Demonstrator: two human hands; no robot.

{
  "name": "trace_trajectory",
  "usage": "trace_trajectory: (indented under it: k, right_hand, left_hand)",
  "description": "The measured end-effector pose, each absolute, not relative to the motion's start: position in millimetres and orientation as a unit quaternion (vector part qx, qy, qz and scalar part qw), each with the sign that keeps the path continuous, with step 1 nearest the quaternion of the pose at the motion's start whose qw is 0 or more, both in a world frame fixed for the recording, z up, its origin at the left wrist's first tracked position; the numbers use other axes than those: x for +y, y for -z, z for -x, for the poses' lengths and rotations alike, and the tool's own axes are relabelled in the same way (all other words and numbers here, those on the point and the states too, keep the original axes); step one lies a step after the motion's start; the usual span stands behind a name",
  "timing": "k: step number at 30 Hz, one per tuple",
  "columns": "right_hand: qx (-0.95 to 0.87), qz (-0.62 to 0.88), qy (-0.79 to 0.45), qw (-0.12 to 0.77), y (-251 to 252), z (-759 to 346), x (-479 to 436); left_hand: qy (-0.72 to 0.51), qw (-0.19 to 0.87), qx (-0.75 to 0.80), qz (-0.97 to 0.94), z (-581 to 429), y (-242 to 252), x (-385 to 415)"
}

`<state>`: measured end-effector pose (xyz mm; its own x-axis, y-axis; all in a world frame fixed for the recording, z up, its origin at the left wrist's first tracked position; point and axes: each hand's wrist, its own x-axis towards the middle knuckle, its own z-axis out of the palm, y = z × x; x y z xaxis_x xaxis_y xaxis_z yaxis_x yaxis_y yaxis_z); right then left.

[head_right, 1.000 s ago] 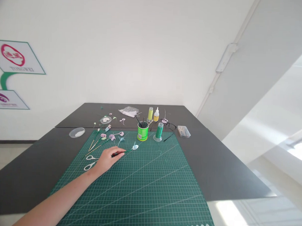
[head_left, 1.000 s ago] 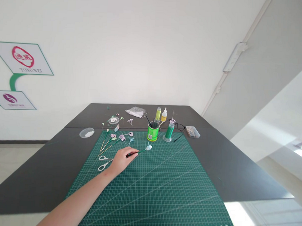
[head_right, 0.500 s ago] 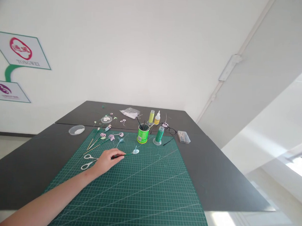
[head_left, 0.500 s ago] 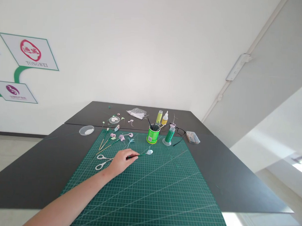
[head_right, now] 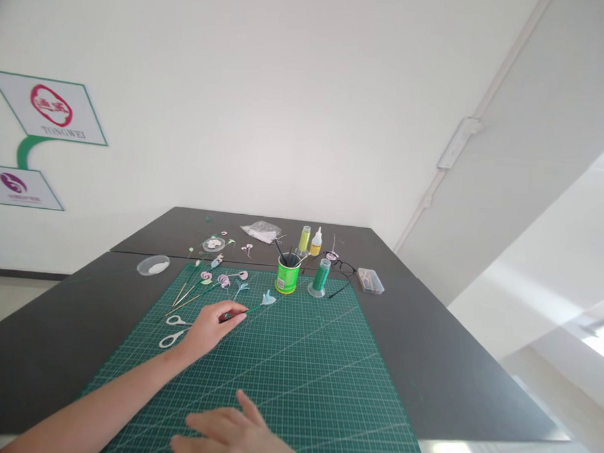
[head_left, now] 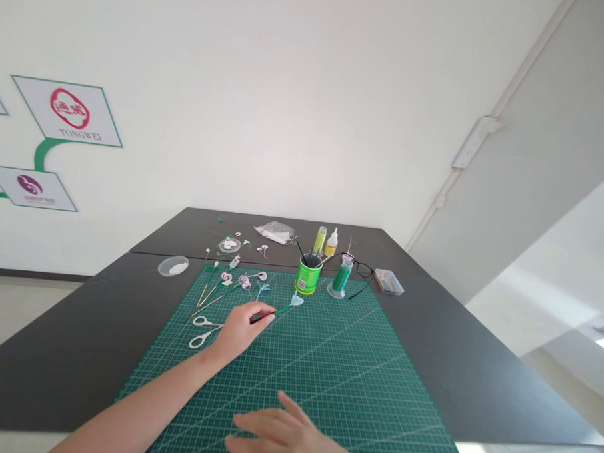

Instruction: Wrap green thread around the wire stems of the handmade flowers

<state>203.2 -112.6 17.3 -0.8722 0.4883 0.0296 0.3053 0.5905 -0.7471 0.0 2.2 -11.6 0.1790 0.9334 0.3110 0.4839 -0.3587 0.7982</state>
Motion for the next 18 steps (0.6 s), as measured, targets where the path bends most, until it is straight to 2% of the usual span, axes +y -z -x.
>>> trace_trajectory:
  k: [3, 7, 12, 14, 18]
  right_hand:
    - [-0.878, 0.329, -0.345, 0.031, -42.9, -222.9, -102.2]
    - [-0.822, 0.488, -0.29, -0.041, -80.6, -246.2, -77.6]
    - [-0.799, 0.519, -0.289, -0.092, -62.9, -255.3, 16.4]
    - [-0.791, 0.506, -0.338, -0.065, -42.1, -252.2, 52.9]
    - [-0.793, 0.514, -0.322, 0.062, -7.1, -244.4, 85.9]
  left_hand:
    - [-0.404, 0.297, 0.502, -0.705, 0.7, 12.5, 3.0]
    - [-0.395, 0.304, 0.509, -0.701, 0.4, 11.4, 3.0]
    - [-0.399, 0.3, 0.51, -0.7, -3.8, 11.1, 15.5]
    - [-0.406, 0.317, 0.513, -0.687, -7.7, 11.8, 24.5]
    - [-0.403, 0.366, 0.506, -0.669, -18.8, 15.4, 39.6]
